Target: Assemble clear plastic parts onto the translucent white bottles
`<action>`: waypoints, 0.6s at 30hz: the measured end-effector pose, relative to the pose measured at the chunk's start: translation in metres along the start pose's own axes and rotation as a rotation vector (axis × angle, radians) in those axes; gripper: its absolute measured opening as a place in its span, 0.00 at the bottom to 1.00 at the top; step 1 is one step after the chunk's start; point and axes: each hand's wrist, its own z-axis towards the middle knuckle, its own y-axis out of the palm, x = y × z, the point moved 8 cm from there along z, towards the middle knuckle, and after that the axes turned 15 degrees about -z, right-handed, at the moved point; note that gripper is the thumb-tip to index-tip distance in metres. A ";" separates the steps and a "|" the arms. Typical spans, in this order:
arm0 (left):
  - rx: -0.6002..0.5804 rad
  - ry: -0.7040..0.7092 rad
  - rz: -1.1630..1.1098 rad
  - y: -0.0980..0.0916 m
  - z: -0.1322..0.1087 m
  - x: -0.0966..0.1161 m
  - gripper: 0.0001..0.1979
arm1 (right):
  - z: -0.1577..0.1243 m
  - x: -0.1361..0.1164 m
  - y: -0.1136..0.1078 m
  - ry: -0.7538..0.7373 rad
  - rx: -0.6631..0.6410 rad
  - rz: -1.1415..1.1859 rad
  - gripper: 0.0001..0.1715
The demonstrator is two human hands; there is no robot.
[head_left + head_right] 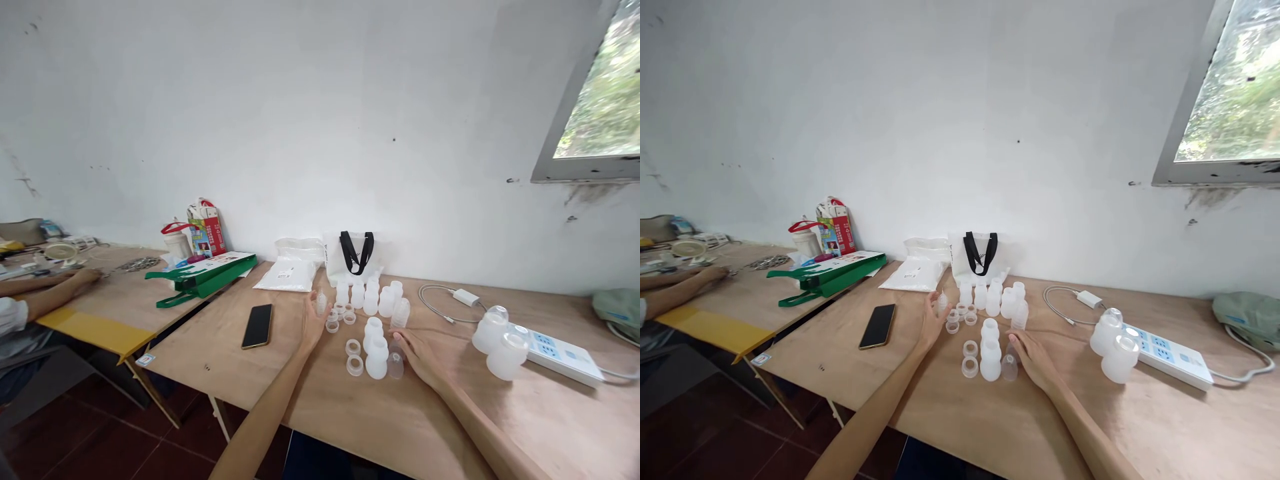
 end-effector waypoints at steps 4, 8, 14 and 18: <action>-0.067 0.011 -0.050 0.003 0.003 -0.007 0.24 | 0.001 0.000 0.000 0.003 -0.006 0.005 0.30; -0.075 -0.018 -0.058 -0.001 0.007 -0.009 0.20 | 0.001 -0.001 -0.001 0.000 -0.001 -0.004 0.30; -0.004 0.037 -0.042 -0.011 0.009 -0.001 0.17 | 0.001 -0.002 -0.002 0.019 -0.001 -0.004 0.32; 0.062 0.083 -0.022 -0.018 0.006 0.019 0.19 | 0.001 0.002 -0.001 0.032 0.003 0.004 0.32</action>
